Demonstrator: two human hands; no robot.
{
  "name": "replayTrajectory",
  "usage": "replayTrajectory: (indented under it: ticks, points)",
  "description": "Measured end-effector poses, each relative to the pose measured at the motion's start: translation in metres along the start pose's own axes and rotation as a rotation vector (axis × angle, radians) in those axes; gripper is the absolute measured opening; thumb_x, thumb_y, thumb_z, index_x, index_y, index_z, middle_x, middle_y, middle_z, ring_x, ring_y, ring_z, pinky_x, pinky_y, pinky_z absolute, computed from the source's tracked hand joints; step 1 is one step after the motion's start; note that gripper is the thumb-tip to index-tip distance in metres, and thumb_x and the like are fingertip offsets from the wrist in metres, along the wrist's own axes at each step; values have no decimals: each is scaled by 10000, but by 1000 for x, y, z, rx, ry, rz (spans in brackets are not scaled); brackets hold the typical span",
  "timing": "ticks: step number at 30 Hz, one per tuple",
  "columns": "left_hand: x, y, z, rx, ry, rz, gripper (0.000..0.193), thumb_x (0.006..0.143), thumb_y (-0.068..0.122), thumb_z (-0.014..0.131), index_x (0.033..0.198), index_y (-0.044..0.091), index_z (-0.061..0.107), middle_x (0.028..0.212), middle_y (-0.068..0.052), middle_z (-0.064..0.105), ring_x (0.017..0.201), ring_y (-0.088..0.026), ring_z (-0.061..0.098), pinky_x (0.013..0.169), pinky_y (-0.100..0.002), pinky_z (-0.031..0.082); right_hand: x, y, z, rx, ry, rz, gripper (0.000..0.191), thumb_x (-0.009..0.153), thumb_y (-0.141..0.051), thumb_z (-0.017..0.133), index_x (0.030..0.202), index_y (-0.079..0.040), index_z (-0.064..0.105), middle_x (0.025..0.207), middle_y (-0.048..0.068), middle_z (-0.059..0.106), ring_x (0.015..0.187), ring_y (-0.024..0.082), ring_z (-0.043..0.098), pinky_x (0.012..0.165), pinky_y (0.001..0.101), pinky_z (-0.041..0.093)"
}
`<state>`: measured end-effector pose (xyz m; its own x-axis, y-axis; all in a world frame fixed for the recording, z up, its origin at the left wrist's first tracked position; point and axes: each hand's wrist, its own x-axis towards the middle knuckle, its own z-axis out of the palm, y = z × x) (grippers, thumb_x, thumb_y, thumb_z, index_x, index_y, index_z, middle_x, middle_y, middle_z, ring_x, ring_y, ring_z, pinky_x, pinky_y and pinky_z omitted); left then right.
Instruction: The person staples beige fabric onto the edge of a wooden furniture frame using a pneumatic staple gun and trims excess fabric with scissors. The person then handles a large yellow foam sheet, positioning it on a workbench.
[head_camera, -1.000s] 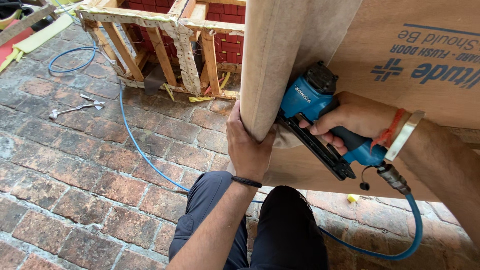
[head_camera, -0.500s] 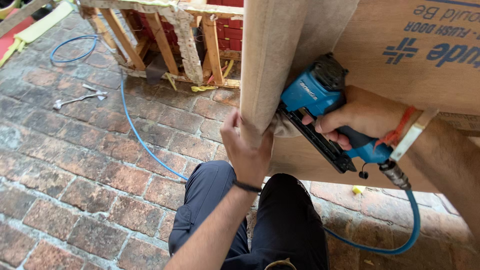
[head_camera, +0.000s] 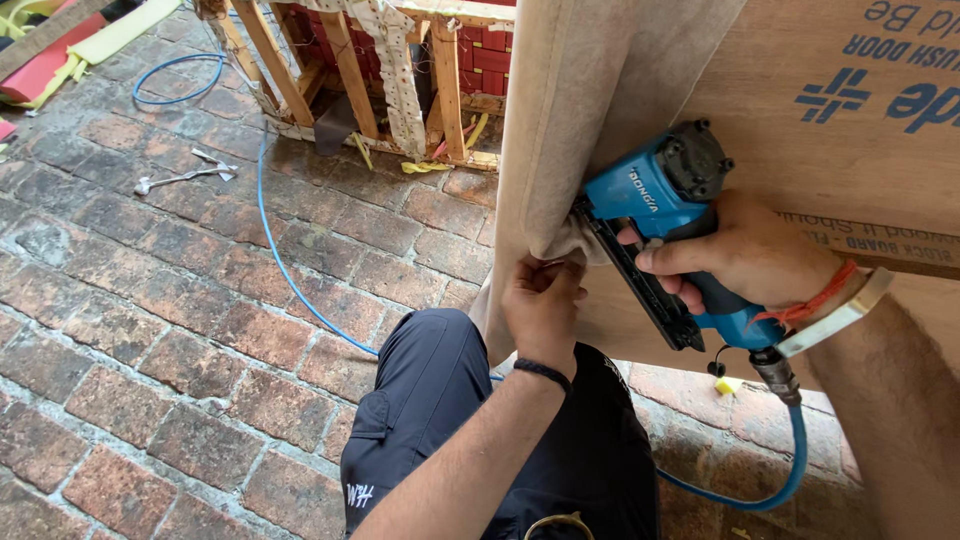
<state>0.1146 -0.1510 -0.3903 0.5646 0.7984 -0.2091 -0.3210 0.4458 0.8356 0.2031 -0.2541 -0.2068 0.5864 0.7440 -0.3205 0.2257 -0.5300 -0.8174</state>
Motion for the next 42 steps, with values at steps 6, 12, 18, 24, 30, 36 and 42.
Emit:
replayTrajectory:
  ticks: [6, 12, 18, 24, 30, 36, 42]
  points:
    - [-19, 11, -11, 81, -103, -196, 185, 941, 157, 664, 1095, 56, 689, 997, -47, 745, 831, -119, 702, 695, -268, 559, -17, 22, 7, 117, 85, -54, 273, 796, -147, 718, 1051, -52, 747, 590, 53, 617, 443, 145, 574, 442, 303, 477]
    - [0, -3, -16, -243, -116, -540, 278, 956, 298, 649, 1109, 69, 688, 1010, -26, 745, 820, -120, 688, 722, -261, 573, -36, 52, 27, 304, 213, -182, 318, 789, -63, 735, 1105, -31, 712, 679, 36, 652, 507, 116, 597, 456, 286, 504]
    - [5, -18, -14, -473, -212, -429, 131, 985, 215, 714, 969, 105, 644, 781, 16, 602, 617, -89, 525, 571, -261, 459, -48, 68, 44, 249, 376, -203, 308, 793, -38, 744, 1099, -25, 717, 692, 48, 658, 519, 132, 592, 487, 287, 507]
    - [-33, -30, 4, -203, -331, 35, 112, 991, 133, 674, 933, 39, 653, 740, -30, 632, 631, -88, 550, 562, -240, 422, -53, 66, 50, 180, 412, -181, 233, 792, -15, 738, 1023, -3, 708, 702, 50, 666, 538, 140, 609, 485, 304, 479]
    - [-16, -14, -49, -22, -223, -82, 227, 938, 194, 635, 1039, -8, 660, 817, -73, 729, 662, -130, 657, 602, -260, 542, -55, 63, 52, 230, 389, -185, 266, 798, -41, 742, 1061, -19, 712, 687, 41, 649, 530, 122, 590, 482, 293, 487]
    - [-11, 10, -52, 296, -200, 617, 568, 958, 321, 807, 1303, -45, 544, 1100, -79, 696, 985, -136, 673, 825, -285, 565, -53, 74, 60, 183, 443, -74, 289, 809, -81, 750, 1096, -84, 721, 605, 62, 630, 502, 133, 576, 451, 318, 467]
    - [6, 14, -34, 524, -71, 330, 352, 895, 340, 820, 932, -5, 762, 690, -50, 696, 655, -104, 602, 594, -289, 513, -41, 104, 79, 142, 572, -178, 152, 806, -123, 802, 853, -33, 688, 665, 29, 684, 568, 118, 646, 494, 289, 504]
